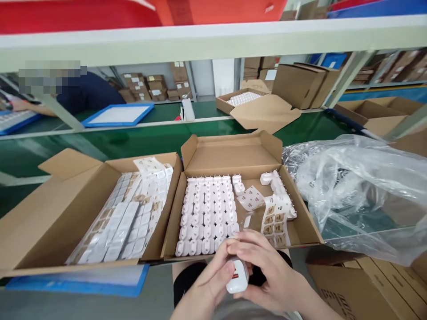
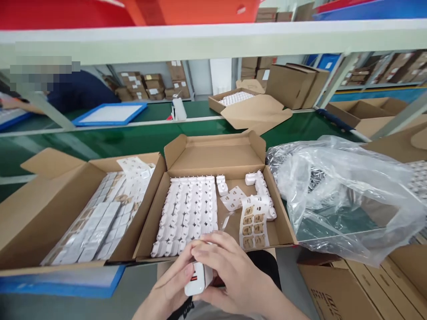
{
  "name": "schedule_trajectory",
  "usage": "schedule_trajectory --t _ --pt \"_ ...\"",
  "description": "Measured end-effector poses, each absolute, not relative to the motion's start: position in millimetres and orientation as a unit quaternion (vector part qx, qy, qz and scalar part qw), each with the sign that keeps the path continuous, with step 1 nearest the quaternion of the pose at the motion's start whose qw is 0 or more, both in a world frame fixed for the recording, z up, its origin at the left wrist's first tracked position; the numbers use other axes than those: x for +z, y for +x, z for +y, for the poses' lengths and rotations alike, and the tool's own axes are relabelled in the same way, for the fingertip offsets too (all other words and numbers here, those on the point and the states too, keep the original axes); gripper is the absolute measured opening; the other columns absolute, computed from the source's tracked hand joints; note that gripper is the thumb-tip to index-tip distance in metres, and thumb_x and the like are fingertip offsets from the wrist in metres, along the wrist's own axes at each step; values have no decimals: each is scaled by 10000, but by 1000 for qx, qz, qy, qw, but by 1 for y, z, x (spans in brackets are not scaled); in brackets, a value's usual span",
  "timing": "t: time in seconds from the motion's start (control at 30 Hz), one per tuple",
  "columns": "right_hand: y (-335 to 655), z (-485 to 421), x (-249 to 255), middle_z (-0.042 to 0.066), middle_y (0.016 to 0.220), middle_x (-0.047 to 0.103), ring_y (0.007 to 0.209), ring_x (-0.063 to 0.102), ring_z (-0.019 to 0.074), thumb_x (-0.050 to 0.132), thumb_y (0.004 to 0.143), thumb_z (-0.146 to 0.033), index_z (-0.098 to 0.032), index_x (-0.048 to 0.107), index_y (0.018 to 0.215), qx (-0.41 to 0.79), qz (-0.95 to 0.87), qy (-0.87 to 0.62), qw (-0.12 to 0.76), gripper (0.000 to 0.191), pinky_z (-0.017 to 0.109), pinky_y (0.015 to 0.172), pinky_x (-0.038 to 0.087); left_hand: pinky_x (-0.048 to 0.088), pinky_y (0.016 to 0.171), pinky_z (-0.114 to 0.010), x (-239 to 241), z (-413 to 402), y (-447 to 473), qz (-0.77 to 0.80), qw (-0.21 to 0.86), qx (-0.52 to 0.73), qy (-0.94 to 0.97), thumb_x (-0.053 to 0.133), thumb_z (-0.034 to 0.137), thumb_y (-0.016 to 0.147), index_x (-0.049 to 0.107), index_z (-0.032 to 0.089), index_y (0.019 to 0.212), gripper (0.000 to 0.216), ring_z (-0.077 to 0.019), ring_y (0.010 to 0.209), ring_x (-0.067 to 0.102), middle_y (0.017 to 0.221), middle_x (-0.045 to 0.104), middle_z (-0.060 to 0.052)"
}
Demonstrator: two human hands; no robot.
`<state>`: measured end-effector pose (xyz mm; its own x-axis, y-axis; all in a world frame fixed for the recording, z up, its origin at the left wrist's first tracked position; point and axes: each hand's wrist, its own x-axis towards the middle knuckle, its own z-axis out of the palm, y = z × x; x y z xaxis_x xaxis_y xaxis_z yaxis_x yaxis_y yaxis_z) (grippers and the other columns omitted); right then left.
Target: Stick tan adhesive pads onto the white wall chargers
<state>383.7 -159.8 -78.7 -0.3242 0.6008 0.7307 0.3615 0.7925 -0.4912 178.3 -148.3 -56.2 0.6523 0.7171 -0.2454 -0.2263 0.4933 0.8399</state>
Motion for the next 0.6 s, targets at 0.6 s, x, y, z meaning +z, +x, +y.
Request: schedule_trajectory --t 0.6 --pt "488 2 -29 75 1147 765 1025 754 216 763 1044 -316 -143 739 1141 -2 -845 -520 -124 200 417 926 654 616 965 -456 -61 -148 166 269 728 416 474 668 633 1010 750 281 1365 506 -379 1254 673 1446 669 -164"
